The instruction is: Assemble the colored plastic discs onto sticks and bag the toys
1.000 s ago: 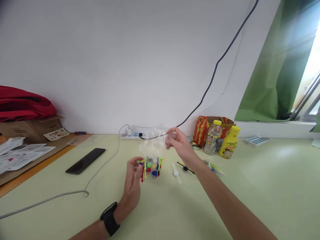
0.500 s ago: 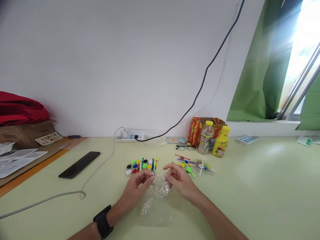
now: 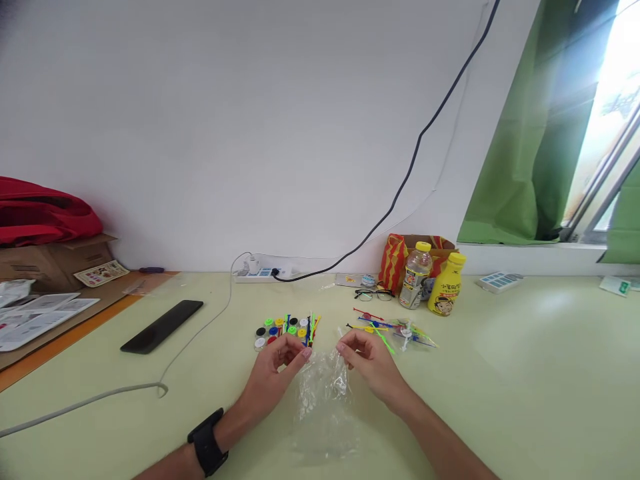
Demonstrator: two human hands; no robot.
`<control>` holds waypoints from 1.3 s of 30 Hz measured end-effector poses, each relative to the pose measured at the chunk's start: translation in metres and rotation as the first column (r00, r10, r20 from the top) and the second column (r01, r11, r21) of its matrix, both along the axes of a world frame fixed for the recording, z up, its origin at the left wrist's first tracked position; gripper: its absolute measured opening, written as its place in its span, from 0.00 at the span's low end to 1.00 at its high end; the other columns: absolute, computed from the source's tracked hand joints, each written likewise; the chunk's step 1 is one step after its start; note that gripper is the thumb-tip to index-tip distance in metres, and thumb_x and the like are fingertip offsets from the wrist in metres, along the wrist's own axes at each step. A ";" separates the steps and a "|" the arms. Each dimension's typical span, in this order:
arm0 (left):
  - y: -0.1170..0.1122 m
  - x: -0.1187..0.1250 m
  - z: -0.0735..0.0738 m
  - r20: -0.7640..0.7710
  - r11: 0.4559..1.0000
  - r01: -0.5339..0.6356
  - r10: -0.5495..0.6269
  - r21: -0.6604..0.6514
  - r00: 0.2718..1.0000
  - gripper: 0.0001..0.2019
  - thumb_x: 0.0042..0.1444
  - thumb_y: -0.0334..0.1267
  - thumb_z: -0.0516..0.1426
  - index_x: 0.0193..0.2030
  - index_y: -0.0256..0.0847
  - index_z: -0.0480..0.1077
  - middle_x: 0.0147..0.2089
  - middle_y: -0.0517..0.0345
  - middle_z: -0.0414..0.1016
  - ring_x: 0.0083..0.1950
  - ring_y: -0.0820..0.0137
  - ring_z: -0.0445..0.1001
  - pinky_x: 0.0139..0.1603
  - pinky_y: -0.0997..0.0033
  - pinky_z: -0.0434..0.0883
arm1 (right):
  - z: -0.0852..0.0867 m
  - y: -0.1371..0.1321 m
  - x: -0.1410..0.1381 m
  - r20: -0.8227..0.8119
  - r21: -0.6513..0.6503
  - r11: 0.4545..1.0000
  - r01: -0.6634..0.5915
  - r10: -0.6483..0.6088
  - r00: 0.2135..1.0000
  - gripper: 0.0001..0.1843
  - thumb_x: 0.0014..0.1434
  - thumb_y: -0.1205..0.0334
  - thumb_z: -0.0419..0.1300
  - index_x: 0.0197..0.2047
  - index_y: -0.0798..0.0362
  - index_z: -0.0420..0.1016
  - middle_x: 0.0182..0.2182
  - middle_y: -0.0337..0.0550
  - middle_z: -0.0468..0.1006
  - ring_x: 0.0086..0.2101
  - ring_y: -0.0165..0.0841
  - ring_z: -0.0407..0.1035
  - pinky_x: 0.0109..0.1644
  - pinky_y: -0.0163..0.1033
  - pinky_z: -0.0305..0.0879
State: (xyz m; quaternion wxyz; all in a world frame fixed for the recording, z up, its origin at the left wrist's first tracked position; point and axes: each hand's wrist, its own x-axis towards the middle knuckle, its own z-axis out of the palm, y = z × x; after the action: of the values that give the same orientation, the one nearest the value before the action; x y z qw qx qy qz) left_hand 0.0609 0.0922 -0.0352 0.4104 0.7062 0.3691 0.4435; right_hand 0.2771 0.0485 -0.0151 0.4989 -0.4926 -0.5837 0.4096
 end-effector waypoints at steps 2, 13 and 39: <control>0.000 -0.001 0.001 -0.019 1.000 0.004 -0.004 0.028 1.000 0.16 0.62 0.50 0.59 0.31 0.39 0.70 0.31 0.57 0.72 0.32 0.69 0.68 0.33 0.72 0.65 | 0.002 -0.001 0.001 -0.016 0.006 1.000 0.030 -0.030 0.999 0.21 0.58 0.41 0.64 0.30 0.52 0.73 0.25 0.37 0.69 0.28 0.32 0.64 0.34 0.37 0.62; 0.003 -0.004 0.010 0.028 0.998 -0.057 0.056 0.027 0.998 0.18 0.64 0.50 0.57 0.29 0.40 0.69 0.28 0.59 0.71 0.30 0.70 0.66 0.32 0.72 0.62 | 0.007 -0.002 0.003 -0.052 0.003 0.995 0.097 -0.097 0.994 0.22 0.57 0.42 0.65 0.28 0.52 0.69 0.24 0.36 0.65 0.28 0.31 0.59 0.33 0.37 0.56; 0.004 -0.003 0.007 0.198 0.984 -0.173 0.177 -0.039 0.964 0.17 0.66 0.52 0.54 0.34 0.41 0.65 0.28 0.61 0.67 0.27 0.72 0.64 0.26 0.74 0.60 | 0.004 -0.010 0.001 -0.190 -0.177 0.946 -0.272 0.238 0.952 0.35 0.48 0.52 0.74 0.56 0.47 0.68 0.33 0.38 0.76 0.33 0.32 0.71 0.41 0.40 0.68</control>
State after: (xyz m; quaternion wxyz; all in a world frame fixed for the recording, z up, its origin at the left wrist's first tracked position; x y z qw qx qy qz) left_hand 0.0582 0.0963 -0.0277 0.4124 0.6182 0.3915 0.5427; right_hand 0.2785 0.0387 -0.0114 0.4360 -0.4247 -0.5547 0.5673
